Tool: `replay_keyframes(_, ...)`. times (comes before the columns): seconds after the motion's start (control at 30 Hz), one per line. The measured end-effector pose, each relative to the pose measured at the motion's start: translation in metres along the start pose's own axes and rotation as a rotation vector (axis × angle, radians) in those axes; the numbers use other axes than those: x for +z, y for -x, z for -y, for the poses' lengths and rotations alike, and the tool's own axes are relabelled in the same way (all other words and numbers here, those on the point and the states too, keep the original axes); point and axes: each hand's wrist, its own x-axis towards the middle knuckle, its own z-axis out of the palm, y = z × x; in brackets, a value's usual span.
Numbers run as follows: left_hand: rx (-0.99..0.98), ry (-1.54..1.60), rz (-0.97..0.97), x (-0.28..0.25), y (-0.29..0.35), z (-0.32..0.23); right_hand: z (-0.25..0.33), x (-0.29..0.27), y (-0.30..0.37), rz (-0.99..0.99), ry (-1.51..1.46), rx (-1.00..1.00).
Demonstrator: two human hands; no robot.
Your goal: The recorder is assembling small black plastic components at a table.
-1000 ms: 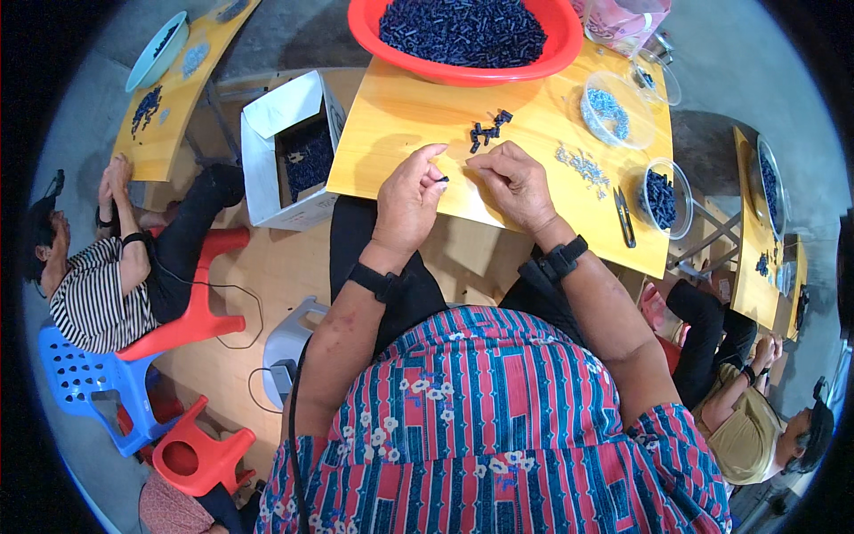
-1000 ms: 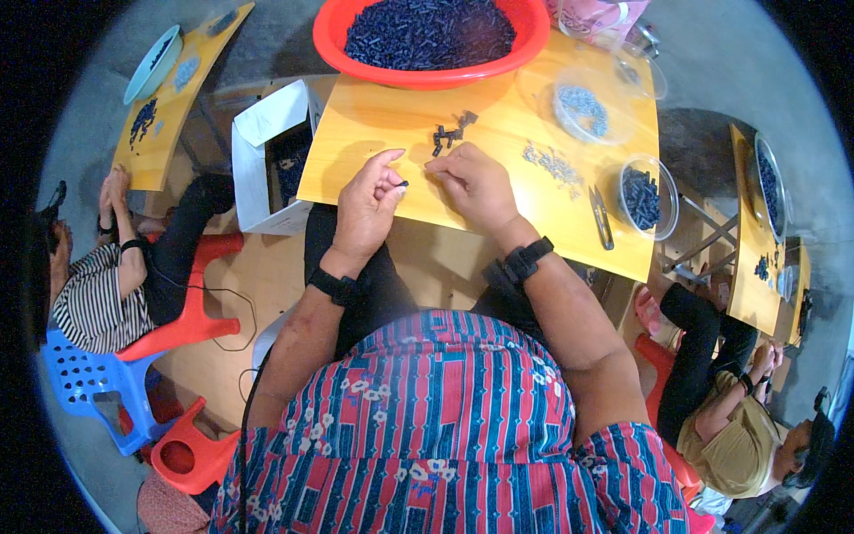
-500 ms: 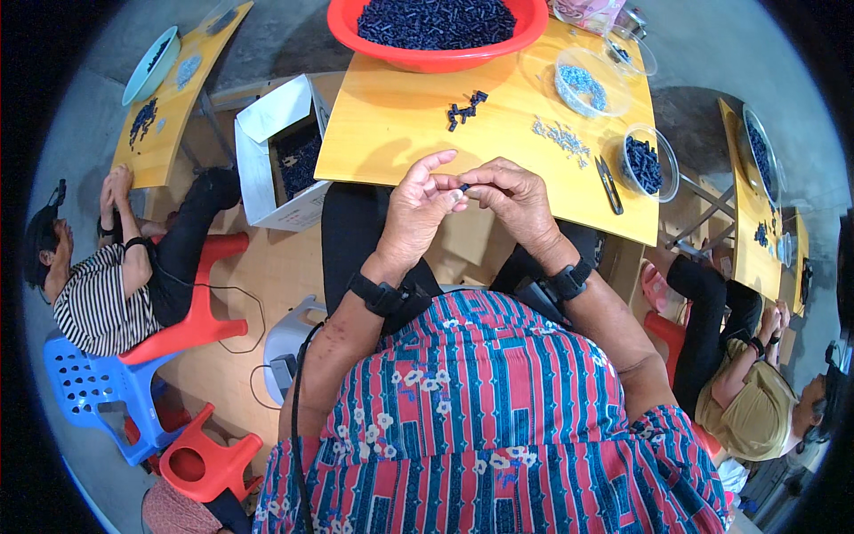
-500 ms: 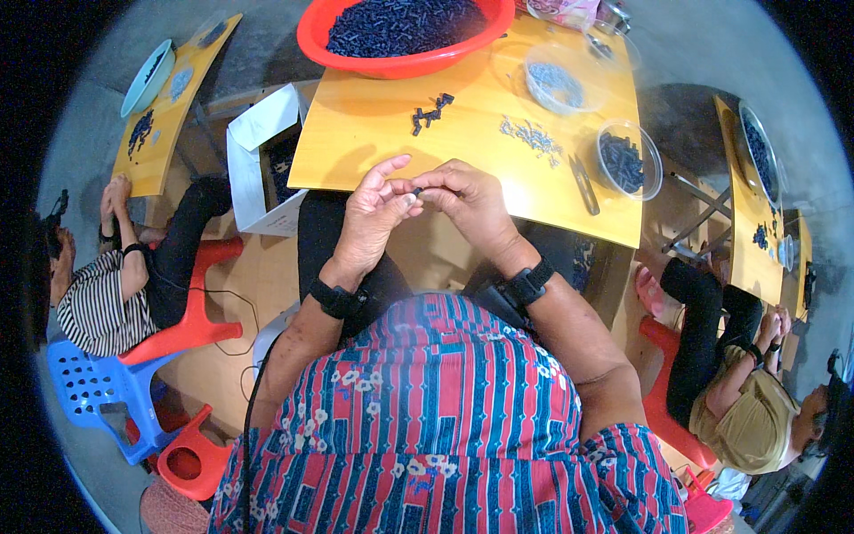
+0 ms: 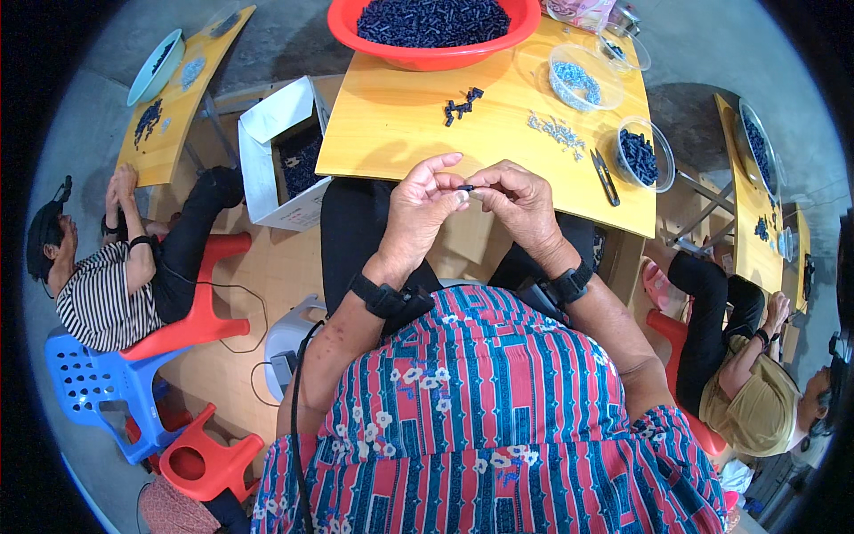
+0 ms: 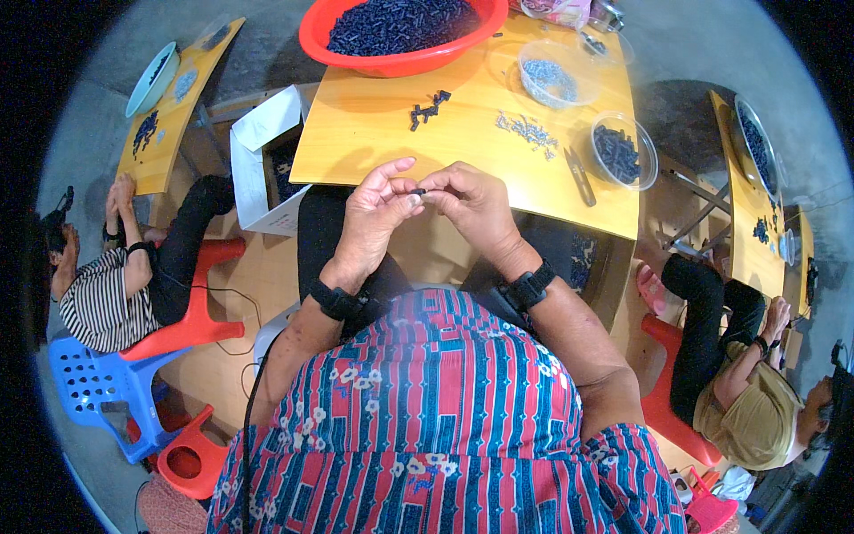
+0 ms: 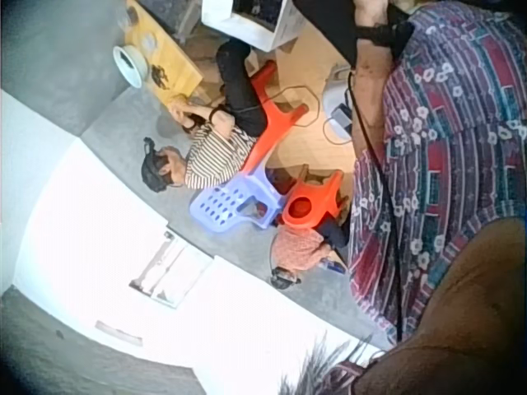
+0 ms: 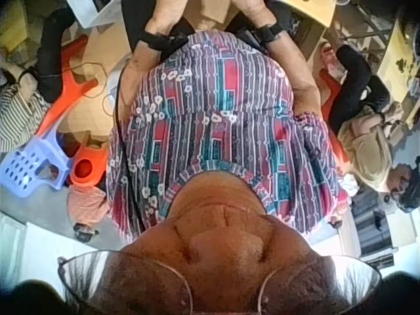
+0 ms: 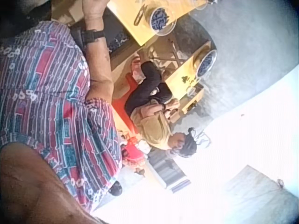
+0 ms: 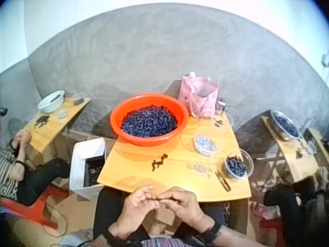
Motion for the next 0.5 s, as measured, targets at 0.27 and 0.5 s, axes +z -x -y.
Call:
replay_keyframes(0.27, 0.106, -0.171, -0.008, 0.0012, -0.0050, 0.0076, -0.0040, -0.0042, 0.0017, -0.009, -0.007, -0.028)
replay_keyframes(0.5, 0.063, -0.489, -0.050, -0.0085, 0.0017, 0.0046, -0.0035, -0.0041, 0.0033, 0.034, 0.109, -0.100)
